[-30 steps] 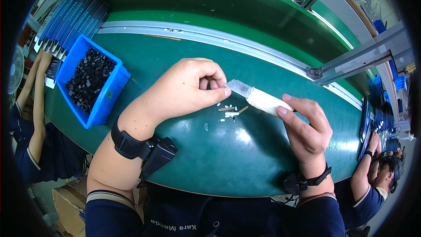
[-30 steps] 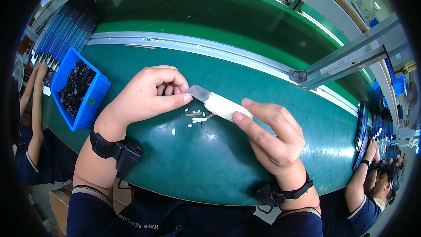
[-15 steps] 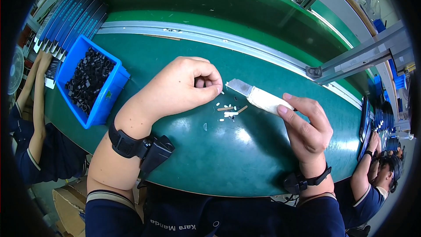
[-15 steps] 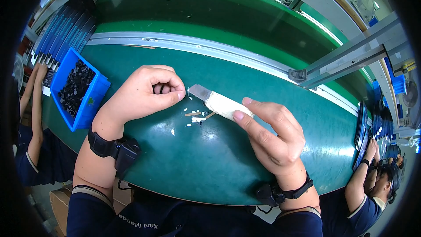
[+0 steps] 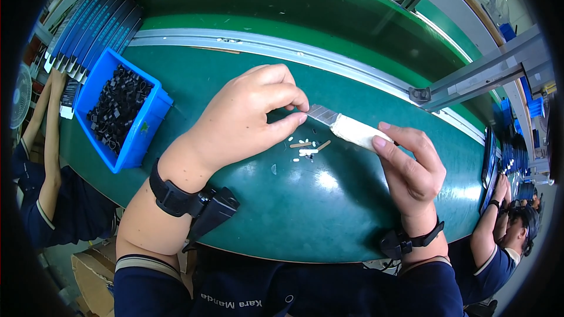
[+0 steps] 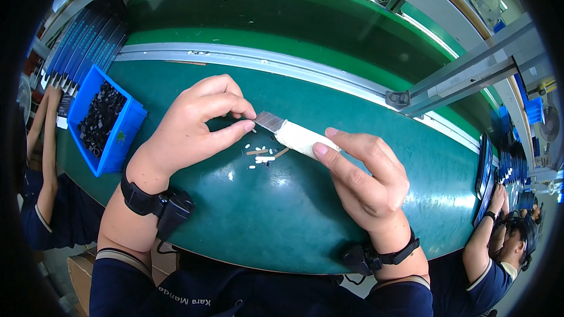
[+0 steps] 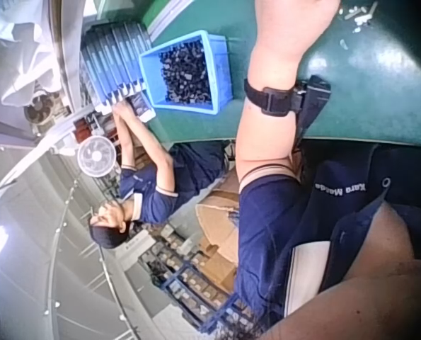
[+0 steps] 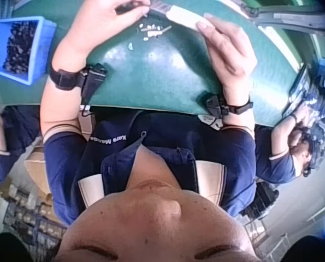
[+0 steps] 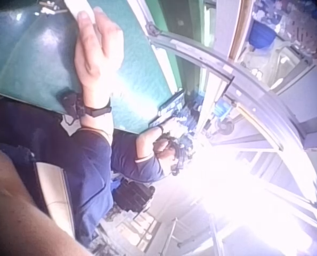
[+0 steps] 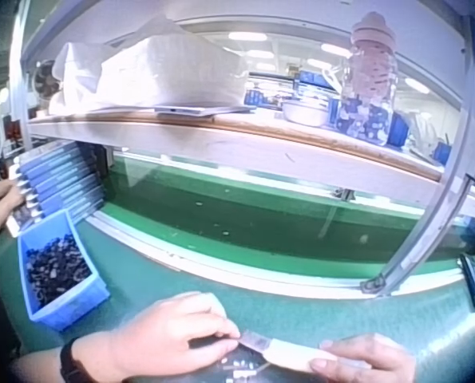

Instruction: Scrape excess material off a small plastic component using a utility knife.

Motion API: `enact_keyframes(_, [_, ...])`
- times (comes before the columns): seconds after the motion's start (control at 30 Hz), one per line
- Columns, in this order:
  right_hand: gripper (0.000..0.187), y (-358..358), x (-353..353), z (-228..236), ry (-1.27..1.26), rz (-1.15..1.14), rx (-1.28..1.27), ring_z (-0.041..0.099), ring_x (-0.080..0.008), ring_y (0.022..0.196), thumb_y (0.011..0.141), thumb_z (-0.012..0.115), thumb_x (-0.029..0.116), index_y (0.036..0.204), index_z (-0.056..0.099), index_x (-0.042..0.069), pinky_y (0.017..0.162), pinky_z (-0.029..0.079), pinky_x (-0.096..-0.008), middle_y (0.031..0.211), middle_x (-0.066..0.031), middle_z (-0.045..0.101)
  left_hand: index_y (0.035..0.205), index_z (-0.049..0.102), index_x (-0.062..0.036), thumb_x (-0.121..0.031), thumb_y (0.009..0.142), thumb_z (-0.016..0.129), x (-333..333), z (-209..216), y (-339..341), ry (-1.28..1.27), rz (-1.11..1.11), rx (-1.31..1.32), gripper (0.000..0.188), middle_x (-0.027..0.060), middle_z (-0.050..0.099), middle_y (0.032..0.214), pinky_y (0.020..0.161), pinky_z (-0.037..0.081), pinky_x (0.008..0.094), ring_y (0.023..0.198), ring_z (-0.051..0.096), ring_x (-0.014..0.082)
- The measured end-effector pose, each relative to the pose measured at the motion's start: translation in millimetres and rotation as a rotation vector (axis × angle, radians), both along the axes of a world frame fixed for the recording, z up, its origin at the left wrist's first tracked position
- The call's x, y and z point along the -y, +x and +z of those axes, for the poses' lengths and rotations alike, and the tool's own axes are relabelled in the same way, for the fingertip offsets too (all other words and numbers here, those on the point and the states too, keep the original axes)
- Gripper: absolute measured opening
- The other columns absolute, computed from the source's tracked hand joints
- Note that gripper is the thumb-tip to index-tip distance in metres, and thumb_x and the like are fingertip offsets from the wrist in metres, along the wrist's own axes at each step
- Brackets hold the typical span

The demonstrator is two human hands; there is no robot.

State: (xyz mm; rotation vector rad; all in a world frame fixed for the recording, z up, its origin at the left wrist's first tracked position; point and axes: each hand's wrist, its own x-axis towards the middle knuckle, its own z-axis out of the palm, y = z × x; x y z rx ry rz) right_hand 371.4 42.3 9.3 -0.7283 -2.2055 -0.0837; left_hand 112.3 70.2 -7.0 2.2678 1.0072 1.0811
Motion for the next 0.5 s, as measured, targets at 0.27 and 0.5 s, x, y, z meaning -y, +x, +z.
enact_keyframes(0.27, [0.038, 0.2, 0.1, -0.9, 0.000, -0.004, -0.009, 0.063, -0.0244, 0.074, 0.059, 0.071, -0.007, 0.096, 0.069, 0.004, 0.062, 0.052, -0.0301, 0.091, -0.0141, 0.065, 0.079, 0.064, -0.0001, 0.002, 0.075, 0.066, -1.2, -1.5, -1.3, -0.029, -0.017, 0.033, 0.005, 0.0057, 0.054, 0.072, 0.060, 0.044, 0.0274, 0.067, 0.054, 0.0159])
enact_keyframes(0.5, [0.038, 1.3, 0.3, -1.5, -0.006, -0.032, -0.012, 0.063, -0.0244, 0.074, 0.059, 0.070, -0.008, 0.095, 0.070, 0.004, 0.062, 0.051, -0.0300, 0.092, -0.0144, 0.065, 0.076, 0.063, -0.0001, 0.001, 0.075, 0.067, 1.5, -1.3, 0.7, -0.142, -0.037, 0.083, 0.004, 0.0048, 0.054, 0.071, 0.059, 0.044, 0.0260, 0.066, 0.054, 0.0140])
